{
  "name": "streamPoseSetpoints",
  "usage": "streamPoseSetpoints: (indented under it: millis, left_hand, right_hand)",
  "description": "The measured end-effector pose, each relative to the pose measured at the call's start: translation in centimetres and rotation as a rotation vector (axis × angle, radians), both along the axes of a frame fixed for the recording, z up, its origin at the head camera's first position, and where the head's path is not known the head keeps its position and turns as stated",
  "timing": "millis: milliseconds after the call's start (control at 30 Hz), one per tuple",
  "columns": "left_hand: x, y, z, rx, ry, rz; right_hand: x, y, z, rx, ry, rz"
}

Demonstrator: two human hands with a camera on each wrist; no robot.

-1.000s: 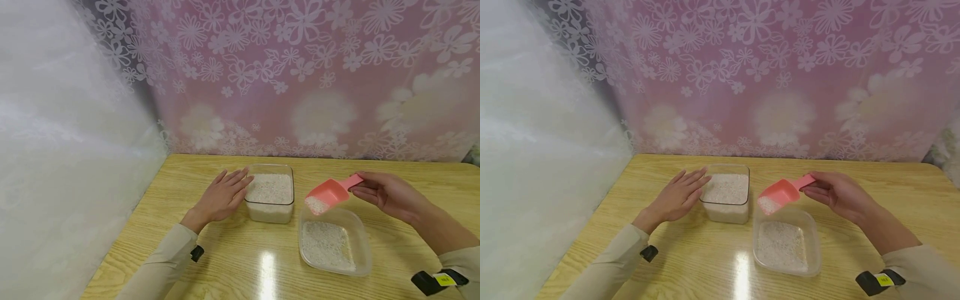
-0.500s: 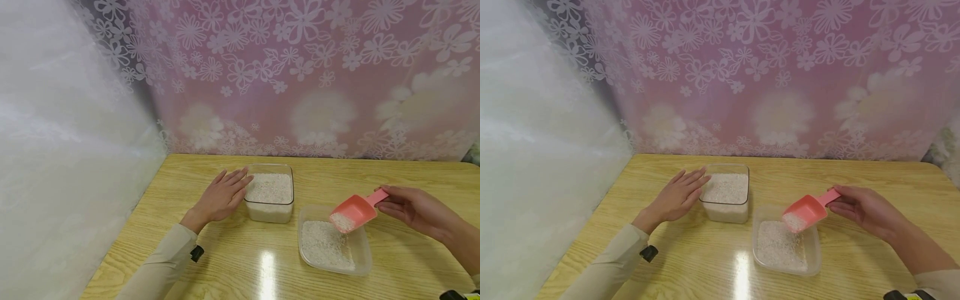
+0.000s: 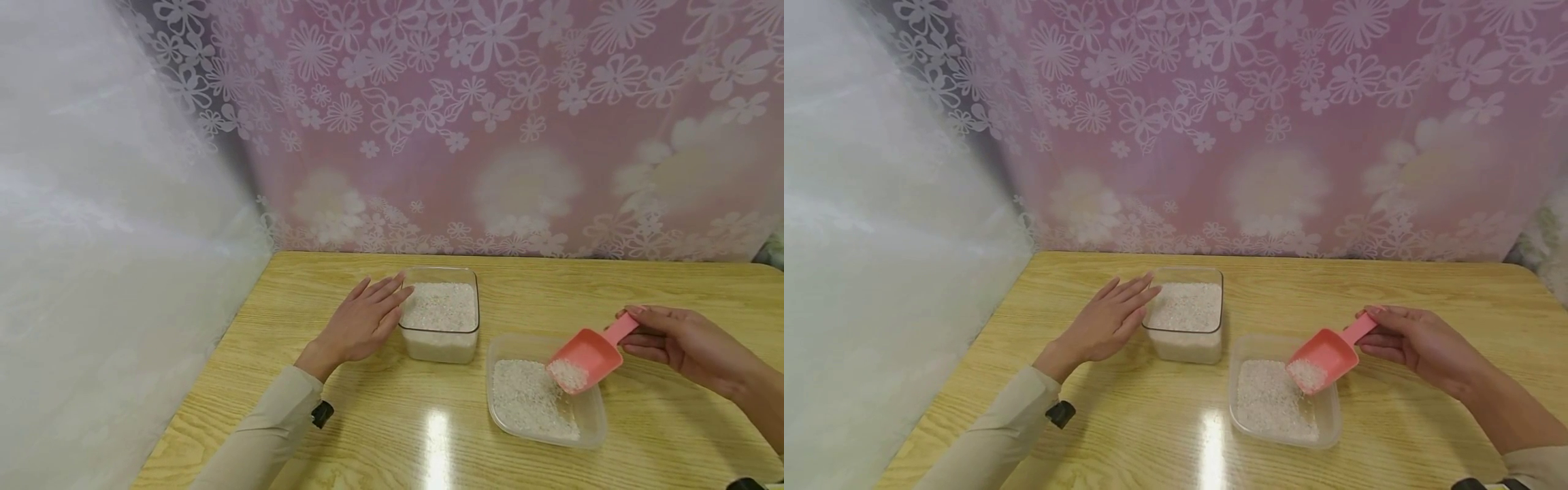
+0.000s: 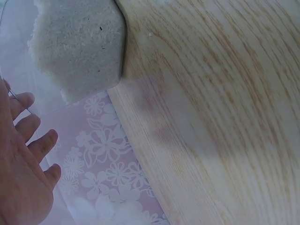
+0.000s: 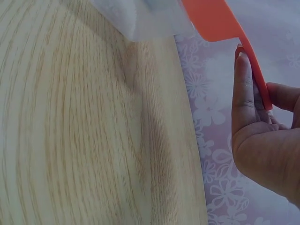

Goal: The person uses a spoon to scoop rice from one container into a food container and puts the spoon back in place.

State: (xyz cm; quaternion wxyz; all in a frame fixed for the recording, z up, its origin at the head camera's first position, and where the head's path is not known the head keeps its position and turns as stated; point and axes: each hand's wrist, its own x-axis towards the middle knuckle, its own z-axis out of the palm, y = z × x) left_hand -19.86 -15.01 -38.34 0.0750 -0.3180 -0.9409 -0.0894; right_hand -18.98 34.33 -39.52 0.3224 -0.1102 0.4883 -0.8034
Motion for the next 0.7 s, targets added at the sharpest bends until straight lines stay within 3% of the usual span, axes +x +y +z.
streamPoseSetpoints:
  millis: [333,700]
  left_hand:
    - [-0.02,0.09,-0.04,0.007,-0.002,0.001]
    - [-0.08,0.05,-0.20,0.018,0.006,0.016]
  right_hand:
    - [0.03,-0.06,0.08,0.048,0.080,-0.027]
    - [0.14,-0.29,0.47,0.068,0.187,-0.003]
